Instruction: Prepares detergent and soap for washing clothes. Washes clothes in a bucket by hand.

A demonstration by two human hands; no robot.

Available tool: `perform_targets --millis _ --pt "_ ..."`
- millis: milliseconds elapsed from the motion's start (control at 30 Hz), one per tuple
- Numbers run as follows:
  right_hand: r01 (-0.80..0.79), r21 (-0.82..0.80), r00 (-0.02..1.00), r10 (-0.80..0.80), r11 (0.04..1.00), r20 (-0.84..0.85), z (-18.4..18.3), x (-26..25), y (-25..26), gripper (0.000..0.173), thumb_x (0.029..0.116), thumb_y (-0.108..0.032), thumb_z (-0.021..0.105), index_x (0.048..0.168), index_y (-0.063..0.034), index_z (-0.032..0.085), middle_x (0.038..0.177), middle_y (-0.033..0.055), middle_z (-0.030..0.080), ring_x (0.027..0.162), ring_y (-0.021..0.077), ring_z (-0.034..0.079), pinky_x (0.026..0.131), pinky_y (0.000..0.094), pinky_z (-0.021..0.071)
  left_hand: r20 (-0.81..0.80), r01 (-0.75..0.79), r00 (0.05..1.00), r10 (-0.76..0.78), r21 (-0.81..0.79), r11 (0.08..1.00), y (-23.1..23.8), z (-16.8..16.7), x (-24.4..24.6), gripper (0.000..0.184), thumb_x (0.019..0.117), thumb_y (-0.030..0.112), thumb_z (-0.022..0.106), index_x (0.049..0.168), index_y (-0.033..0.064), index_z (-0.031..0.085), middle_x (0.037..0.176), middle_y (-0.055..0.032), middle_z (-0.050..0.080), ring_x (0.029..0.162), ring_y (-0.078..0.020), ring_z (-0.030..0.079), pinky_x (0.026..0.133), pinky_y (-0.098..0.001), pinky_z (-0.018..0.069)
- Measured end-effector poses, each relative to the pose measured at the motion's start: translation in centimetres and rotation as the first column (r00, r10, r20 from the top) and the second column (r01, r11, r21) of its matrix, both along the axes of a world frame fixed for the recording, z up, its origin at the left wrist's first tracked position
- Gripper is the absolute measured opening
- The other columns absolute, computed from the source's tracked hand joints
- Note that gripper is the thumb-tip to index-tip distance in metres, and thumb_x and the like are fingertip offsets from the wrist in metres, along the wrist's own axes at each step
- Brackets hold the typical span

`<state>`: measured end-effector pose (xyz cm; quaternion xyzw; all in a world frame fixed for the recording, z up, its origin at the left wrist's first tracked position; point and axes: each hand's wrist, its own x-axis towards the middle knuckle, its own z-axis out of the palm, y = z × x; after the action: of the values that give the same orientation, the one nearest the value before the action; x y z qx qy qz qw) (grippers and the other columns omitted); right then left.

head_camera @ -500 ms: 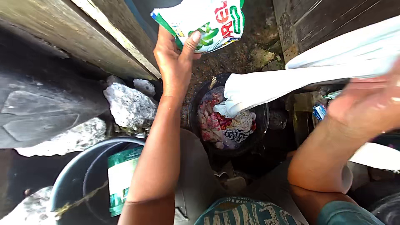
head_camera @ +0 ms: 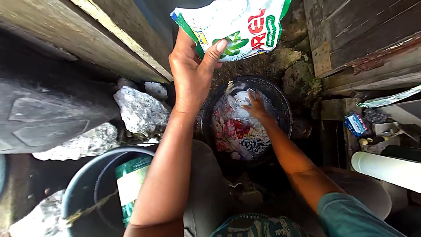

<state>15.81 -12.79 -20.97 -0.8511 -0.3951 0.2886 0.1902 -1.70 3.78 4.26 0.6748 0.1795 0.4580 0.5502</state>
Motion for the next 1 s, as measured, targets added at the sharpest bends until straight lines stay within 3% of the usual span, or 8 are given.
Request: perform_targets --millis 67,200,300,367,400,533,700,1000 --pt "0.036 -0.008 0.999 -0.036 0.999 0.014 -4.9 -2.6 -1.1 0.1 0.0885 -0.041 0.077 0.165 -0.015 0.019 0.167 0.032 0.003 0.151 0.0571 0.014 0.113 0.0741 0.029 -0.023 0.0 1.0 0.0 0.023 1.0 -0.3 -0.1 0.1 0.03 0.0972 0.006 0.067 0.121 0.0013 0.05 0.104 -0.0005 0.071 0.089 -0.0143 0.074 0.074 -0.0342 0.067" --pt "-0.244 -0.165 0.97 0.238 0.955 -0.056 -8.1 -0.9 -1.3 0.101 0.0894 -0.025 0.077 0.167 -0.0232 0.012 0.17 0.026 0.0 0.153 0.0507 0.019 0.114 0.0705 0.0321 -0.059 0.0 0.998 0.003 0.049 0.999 -0.4 -0.4 0.3 0.029 0.0961 0.005 0.069 0.12 0.0019 0.052 0.104 0.001 0.072 0.09 -0.0134 0.075 0.076 -0.0343 0.0673" --pt "-0.193 -0.271 0.98 0.198 0.943 -0.01 -7.4 -0.3 -0.4 0.094 0.0848 -0.008 0.076 0.164 -0.0195 0.026 0.166 0.0239 0.024 0.145 0.0494 0.036 0.106 0.0738 0.0376 -0.074 0.009 0.997 -0.004 0.065 0.998 -0.5 -0.5 0.4 0.03 0.096 0.006 0.069 0.121 0.0013 0.052 0.105 0.0004 0.072 0.092 -0.0132 0.075 0.078 -0.0343 0.0671" --pt "-0.031 -0.203 0.987 0.062 0.979 0.149 -7.8 -3.3 -1.3 0.075 0.0936 -0.004 0.064 0.16 -0.0034 0.03 0.165 0.0283 0.023 0.15 0.0487 0.028 0.113 0.0723 0.0294 -0.065 0.017 0.998 -0.012 0.087 0.996 -0.7 -0.5 0.5 0.03 0.0959 0.006 0.069 0.12 0.0006 0.052 0.105 0.0006 0.072 0.091 -0.0119 0.074 0.077 -0.0328 0.0667" --pt "-0.012 -0.238 0.991 0.042 0.971 0.124 -7.3 -4.7 -1.6 0.068 0.0981 -0.005 0.059 0.158 0.005 0.029 0.165 0.032 0.018 0.152 0.0491 0.021 0.118 0.0697 0.0245 -0.062 0.021 0.998 -0.014 0.102 0.995 -0.7 -0.5 0.7 0.03 0.0957 0.006 0.069 0.12 0.0003 0.053 0.104 0.001 0.071 0.09 -0.0106 0.074 0.077 -0.0316 0.0662" --pt "-0.142 -0.417 0.984 0.083 0.898 -0.157 -5.3 -4.8 -2.2 0.042 0.1045 -0.013 0.052 0.141 0.0065 0.054 0.146 0.0295 0.052 0.139 0.0453 0.046 0.115 0.0616 0.0349 -0.102 0.067 0.993 -0.053 0.139 0.988 -0.9 -1.0 0.8 0.033 0.0947 0.007 0.071 0.12 -0.0046 0.055 0.106 -0.0047 0.072 0.092 -0.0117 0.074 0.079 -0.0317 0.0658" --pt "0.379 0.095 0.807 -0.278 0.921 -0.522 0.2 -1.5 -3.7 0.039 0.1098 -0.023 0.047 0.133 0.0063 0.06 0.137 0.0262 0.059 0.129 0.0356 0.055 0.11 0.0533 0.0417 -0.13 0.02 0.992 0.003 0.177 0.984 -0.2 -0.7 0.0 0.034 0.0954 0.011 0.071 0.122 -0.0048 0.057 0.104 -0.0055 0.072 0.089 -0.0098 0.074 0.077 -0.0292 0.065" --pt "0.512 0.604 0.794 -0.07 0.611 -0.604 16.3 0.4 -2.7 0.028 0.1087 -0.021 0.04 0.105 -0.0134 0.067 0.092 -0.0086 0.071 0.087 0.002 0.068 0.083 0.0272 0.0594 -0.029 -0.035 0.999 0.039 0.142 0.989 0.3 -0.2 -0.3 0.035 0.0958 0.01 0.071 0.123 -0.0054 0.055 0.103 -0.0059 0.072 0.087 -0.0117 0.074 0.075 -0.0308 0.0657"
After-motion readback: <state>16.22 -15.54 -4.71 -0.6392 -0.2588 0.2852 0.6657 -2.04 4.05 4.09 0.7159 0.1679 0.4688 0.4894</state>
